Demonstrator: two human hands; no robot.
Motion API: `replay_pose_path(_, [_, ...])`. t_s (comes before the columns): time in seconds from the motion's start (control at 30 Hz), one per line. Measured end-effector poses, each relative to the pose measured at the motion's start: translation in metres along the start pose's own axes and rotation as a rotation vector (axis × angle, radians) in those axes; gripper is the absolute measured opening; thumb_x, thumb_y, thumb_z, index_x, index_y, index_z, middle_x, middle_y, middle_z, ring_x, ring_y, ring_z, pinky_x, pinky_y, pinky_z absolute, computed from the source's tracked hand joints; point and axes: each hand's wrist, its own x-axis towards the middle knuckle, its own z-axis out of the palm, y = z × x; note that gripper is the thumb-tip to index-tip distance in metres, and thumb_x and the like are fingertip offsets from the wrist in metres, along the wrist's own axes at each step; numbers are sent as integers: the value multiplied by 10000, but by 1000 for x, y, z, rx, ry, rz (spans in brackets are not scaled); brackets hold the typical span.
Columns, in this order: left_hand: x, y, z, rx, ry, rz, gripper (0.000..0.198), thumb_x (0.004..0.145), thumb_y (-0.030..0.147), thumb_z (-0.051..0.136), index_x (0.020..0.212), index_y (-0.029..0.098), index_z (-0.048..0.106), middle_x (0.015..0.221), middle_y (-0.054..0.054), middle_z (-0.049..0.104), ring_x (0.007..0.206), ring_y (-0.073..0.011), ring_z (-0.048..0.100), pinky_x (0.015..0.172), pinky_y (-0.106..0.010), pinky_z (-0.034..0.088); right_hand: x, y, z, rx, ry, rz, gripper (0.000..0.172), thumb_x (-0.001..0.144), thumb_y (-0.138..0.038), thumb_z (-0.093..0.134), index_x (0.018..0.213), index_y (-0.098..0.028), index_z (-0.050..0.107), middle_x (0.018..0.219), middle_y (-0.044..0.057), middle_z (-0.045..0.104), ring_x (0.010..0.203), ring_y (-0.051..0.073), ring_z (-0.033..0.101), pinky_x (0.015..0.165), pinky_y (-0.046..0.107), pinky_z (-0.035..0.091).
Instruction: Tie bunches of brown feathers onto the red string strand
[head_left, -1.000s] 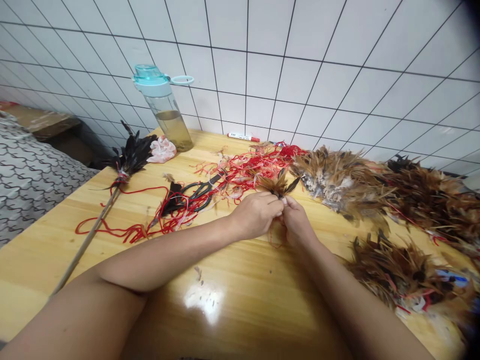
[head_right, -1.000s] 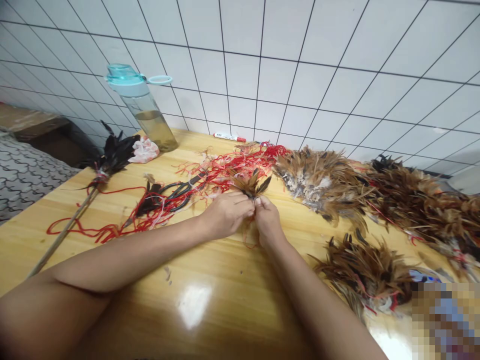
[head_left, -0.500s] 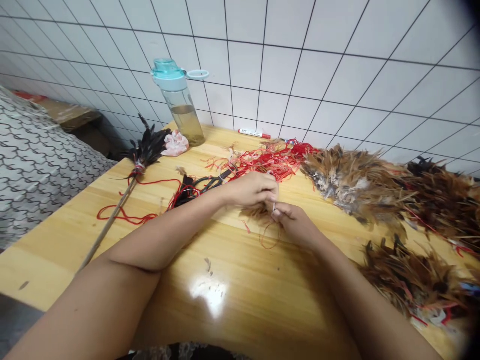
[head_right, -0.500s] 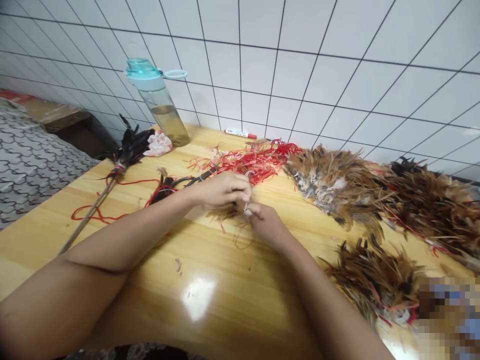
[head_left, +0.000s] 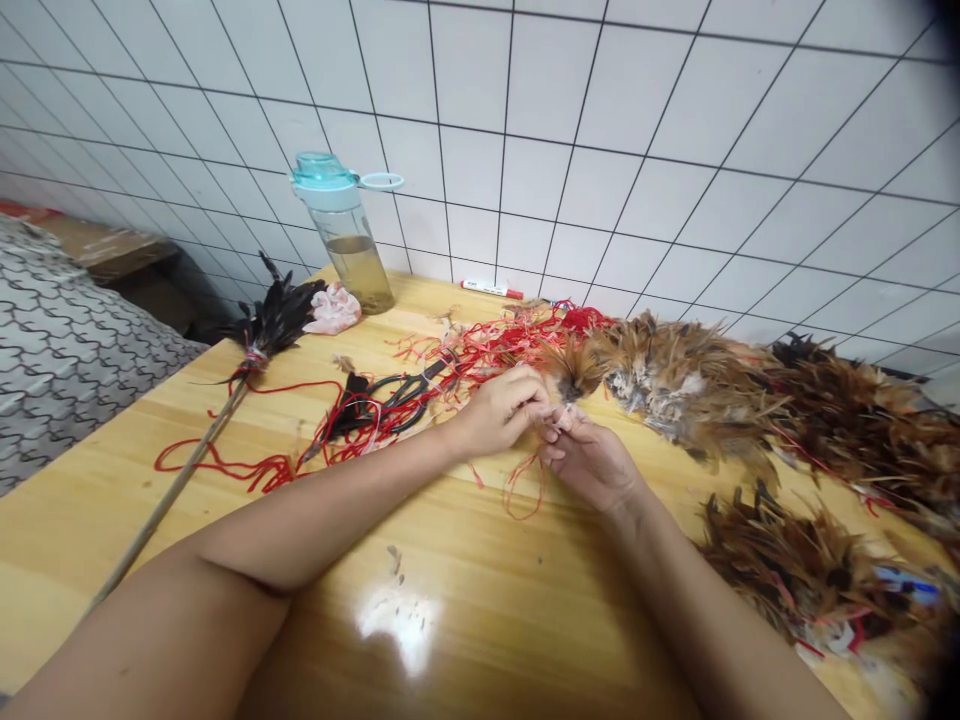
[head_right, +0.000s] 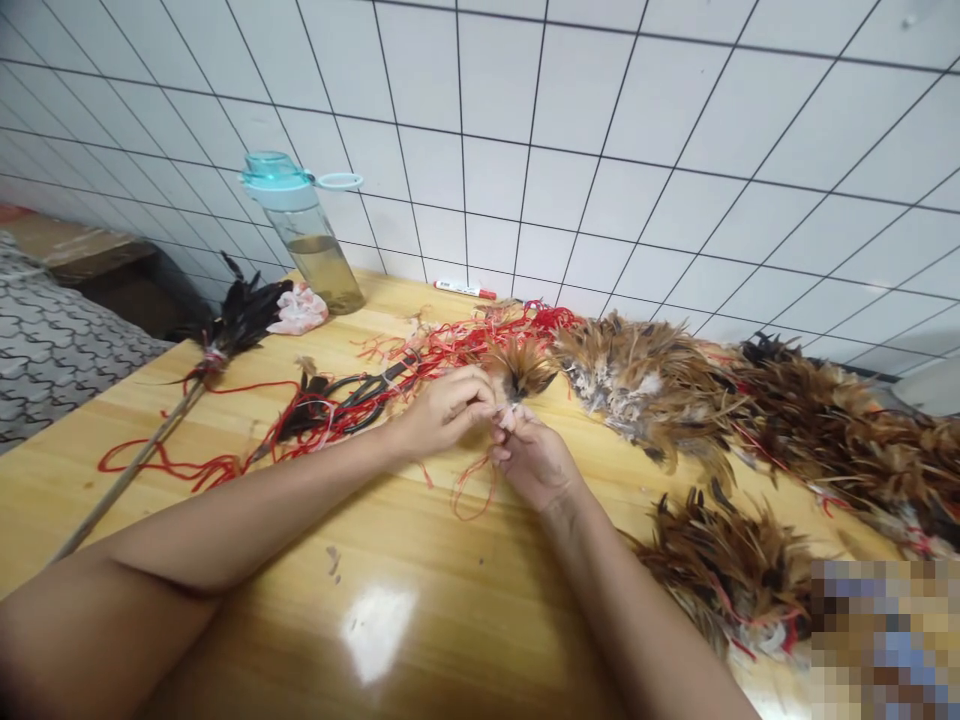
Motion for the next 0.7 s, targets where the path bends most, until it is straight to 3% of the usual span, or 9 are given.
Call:
replay_pose_path(0.17, [-2,0,1,-7,6,192,109,862,179,504,802,133,582,958,-120,598,953,-161,560,848,-301,469,1,2,-1,61,-60,30,162,706,-118,647,682,-165,494,659,-31,483,551,56,415,473,165,309])
replay_pose_path(0.3, [0,4,-1,-92,-45,204,74,845,176,543,790,143,578,953,-112,641,964,-167,594,879,-323,465,1,6,2,96,-79,53,169,678,-81,649,717,-171,511,602,-47,468,496,48,387,454,160,299])
replay_pose_path(0.37, [0,7,0,-208,-64,122,101,850,195,547,767,141,564,904,-102,659,960,-171,611,877,-328,469,2,7,3,90,-57,62,175,663,-69,646,721,-169,515,588,-49,470,482,47,380,446,161,296])
replay_pose_path(0.57, [-3,8,7,-593,-35,-322,215,877,323,525,816,117,541,837,-76,641,730,-104,615,691,-234,506,4,11,2,69,-12,81,159,678,-67,622,681,-158,491,574,-44,469,466,44,367,436,159,285])
replay_pose_path(0.7, [-5,5,12,-684,-52,-458,233,851,347,562,872,116,543,777,-47,633,670,-86,597,652,-217,511,5,14,2,87,24,92,137,733,-113,612,703,-165,490,567,-47,462,452,43,352,431,156,276])
